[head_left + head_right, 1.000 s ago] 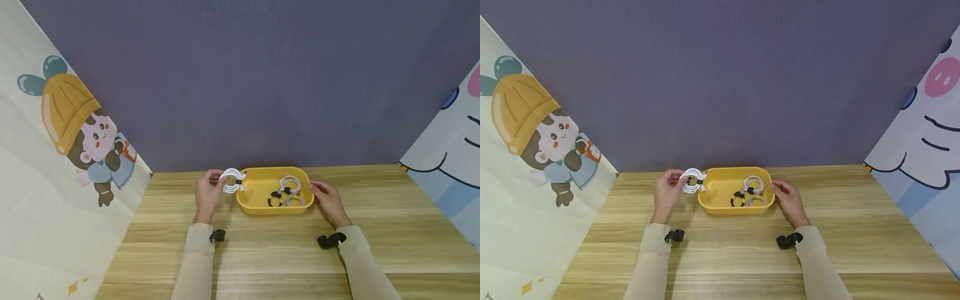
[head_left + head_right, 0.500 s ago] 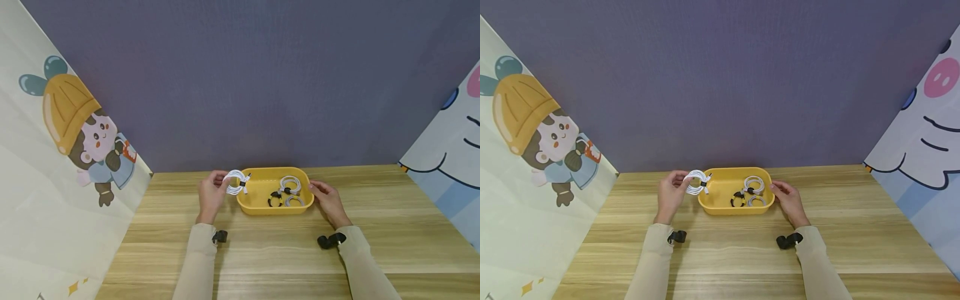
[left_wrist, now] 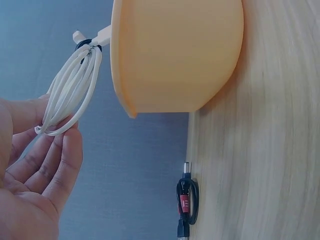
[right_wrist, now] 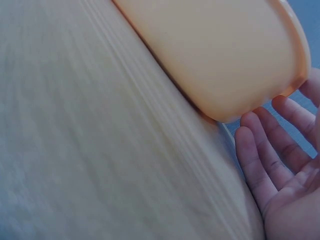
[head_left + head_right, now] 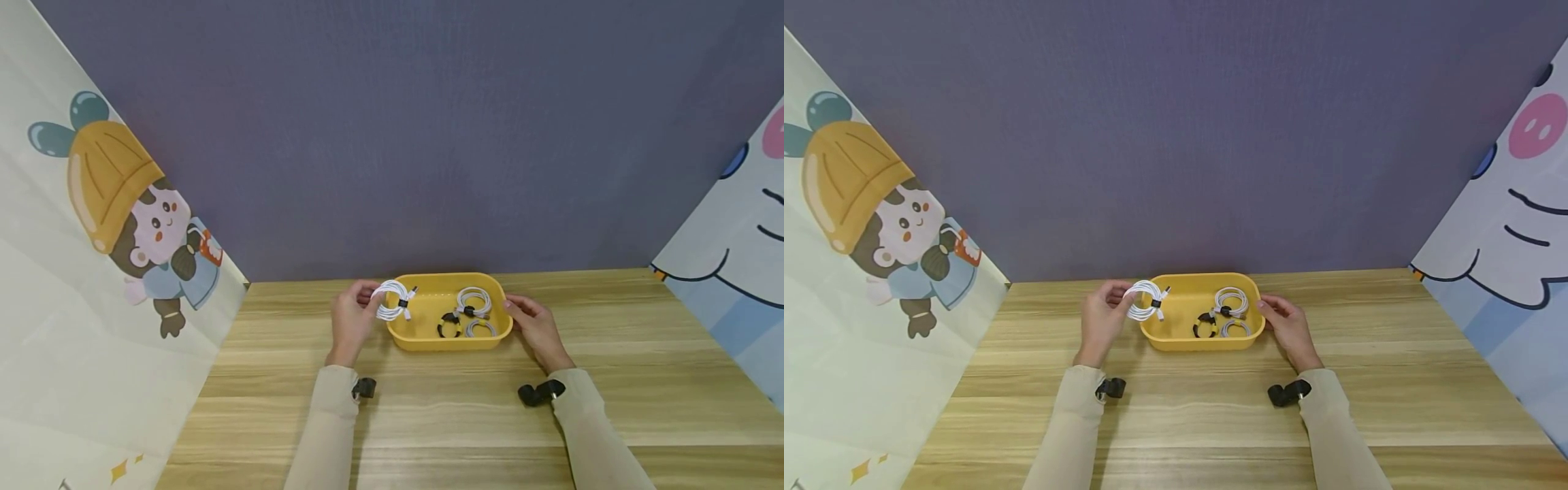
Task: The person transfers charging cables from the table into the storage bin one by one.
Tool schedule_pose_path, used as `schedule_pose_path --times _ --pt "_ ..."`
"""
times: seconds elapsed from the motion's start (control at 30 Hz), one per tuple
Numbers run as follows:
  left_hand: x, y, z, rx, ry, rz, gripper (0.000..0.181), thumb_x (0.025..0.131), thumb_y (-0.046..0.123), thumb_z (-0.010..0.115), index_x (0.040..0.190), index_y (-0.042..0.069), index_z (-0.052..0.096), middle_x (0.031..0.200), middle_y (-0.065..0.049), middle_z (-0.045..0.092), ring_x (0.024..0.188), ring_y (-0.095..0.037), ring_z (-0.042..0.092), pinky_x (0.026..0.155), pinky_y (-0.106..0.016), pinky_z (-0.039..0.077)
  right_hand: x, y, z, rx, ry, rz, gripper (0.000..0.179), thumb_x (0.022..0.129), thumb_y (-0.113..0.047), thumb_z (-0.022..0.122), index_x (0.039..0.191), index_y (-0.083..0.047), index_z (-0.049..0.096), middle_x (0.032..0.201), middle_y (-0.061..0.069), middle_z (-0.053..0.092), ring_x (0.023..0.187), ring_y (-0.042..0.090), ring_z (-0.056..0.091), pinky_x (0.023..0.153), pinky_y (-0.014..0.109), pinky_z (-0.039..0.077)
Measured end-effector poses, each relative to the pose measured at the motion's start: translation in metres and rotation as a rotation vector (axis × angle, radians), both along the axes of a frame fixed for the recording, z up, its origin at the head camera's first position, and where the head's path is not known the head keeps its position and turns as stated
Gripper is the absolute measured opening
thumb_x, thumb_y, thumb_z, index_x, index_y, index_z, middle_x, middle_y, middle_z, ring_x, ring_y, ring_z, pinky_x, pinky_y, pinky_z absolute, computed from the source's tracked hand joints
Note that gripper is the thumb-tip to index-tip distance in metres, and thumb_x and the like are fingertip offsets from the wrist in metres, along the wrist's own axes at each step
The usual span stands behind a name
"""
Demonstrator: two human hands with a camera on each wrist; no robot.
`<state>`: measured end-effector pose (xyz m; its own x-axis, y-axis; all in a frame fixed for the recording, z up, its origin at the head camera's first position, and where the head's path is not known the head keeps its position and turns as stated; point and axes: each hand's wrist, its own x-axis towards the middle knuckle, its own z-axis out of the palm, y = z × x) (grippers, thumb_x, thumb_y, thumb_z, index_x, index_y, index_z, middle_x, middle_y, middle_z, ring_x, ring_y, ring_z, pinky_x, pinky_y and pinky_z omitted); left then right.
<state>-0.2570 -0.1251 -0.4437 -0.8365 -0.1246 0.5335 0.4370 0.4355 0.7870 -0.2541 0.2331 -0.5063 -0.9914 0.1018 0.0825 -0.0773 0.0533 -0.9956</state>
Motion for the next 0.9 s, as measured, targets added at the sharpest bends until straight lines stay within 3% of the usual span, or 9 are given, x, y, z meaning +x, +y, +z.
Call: schedule_pose_path --times 0.23,0.5,0.9 --pt "0.000 0.004 -0.001 -0.013 -0.007 -0.002 0.015 0.079 0.009 0.075 0.092 0.002 0.071 0.073 -0.001 0.066 0.064 -0.013 0.060 0.059 -0.026 0.052 -0.002 0.001 -0.003 0.015 -0.009 -0.009 0.051 0.087 -0.036 0.066 0.125 -0.003 0.058 0.103 -0.004 0.063 0.082 0.007 0.062 0.065 0.022 0.053" --pt "-0.001 0.010 -0.006 -0.041 -0.023 0.008 0.014 0.080 0.013 0.075 0.092 0.007 0.072 0.073 0.000 0.066 0.065 -0.011 0.059 0.060 -0.025 0.051 -0.005 0.002 -0.007 0.009 -0.011 -0.008 0.049 0.087 -0.035 0.066 0.124 -0.004 0.059 0.103 -0.003 0.063 0.083 0.007 0.062 0.065 0.021 0.053" --pt "0.000 0.018 -0.008 -0.106 -0.004 0.015 0.016 0.080 0.014 0.076 0.093 0.005 0.072 0.075 0.000 0.067 0.064 -0.011 0.059 0.059 -0.024 0.050 -0.006 0.002 -0.008 -0.007 -0.005 -0.010 0.049 0.087 -0.034 0.066 0.124 -0.003 0.059 0.104 -0.002 0.063 0.084 0.007 0.062 0.066 0.021 0.053"
